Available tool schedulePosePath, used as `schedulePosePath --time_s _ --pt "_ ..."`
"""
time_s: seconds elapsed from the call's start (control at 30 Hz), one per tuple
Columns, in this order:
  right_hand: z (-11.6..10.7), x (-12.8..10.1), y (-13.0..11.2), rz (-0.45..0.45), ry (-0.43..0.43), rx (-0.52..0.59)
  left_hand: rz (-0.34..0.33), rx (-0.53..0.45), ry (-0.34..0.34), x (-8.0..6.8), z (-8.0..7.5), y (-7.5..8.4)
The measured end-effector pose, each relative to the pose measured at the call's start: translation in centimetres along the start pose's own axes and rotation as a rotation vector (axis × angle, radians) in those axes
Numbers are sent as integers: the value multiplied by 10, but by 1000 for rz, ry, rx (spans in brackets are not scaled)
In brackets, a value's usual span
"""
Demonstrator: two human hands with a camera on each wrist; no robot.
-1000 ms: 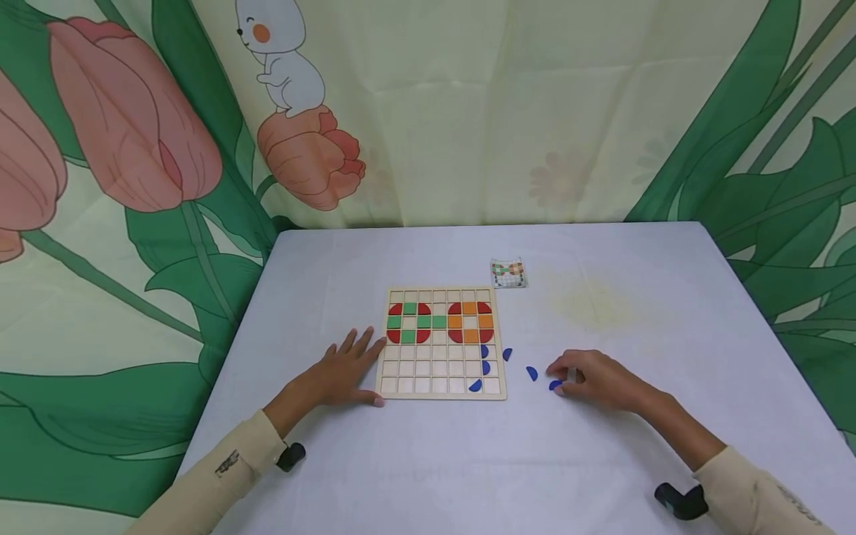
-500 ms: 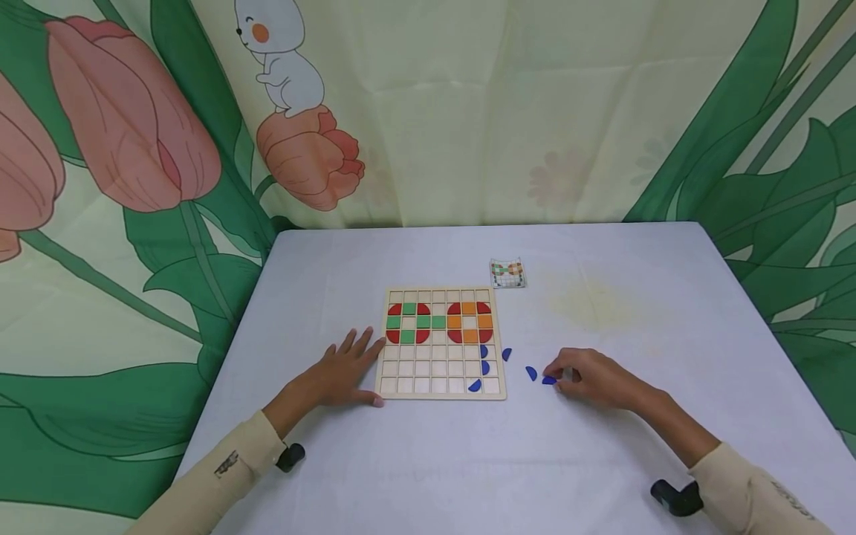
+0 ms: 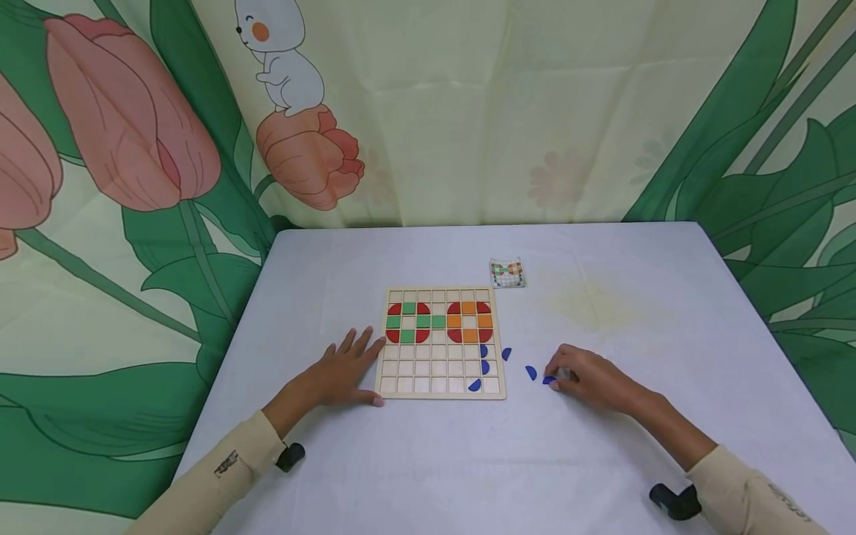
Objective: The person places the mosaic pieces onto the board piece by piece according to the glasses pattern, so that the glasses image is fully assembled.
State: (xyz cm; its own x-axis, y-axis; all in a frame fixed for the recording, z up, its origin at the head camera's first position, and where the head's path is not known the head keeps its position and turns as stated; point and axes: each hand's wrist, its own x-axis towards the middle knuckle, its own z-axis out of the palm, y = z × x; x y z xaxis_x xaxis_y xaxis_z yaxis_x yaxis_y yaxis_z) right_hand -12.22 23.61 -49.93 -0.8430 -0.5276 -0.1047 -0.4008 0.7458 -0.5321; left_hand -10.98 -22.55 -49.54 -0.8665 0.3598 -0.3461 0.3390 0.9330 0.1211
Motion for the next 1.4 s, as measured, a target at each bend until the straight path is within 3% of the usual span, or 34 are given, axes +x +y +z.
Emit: schedulePosePath --time_s 0.53,0.93,1.4 --pt "-1 5 -6 2 -34 4 8 -8 9 -3 -4 2" --pt "-9 34 -32 -51 -103 252 4 -18 -3 -1 -1 0" --pt "3 74 -60 -134 -98 357 13 -5 11 -1 1 -2"
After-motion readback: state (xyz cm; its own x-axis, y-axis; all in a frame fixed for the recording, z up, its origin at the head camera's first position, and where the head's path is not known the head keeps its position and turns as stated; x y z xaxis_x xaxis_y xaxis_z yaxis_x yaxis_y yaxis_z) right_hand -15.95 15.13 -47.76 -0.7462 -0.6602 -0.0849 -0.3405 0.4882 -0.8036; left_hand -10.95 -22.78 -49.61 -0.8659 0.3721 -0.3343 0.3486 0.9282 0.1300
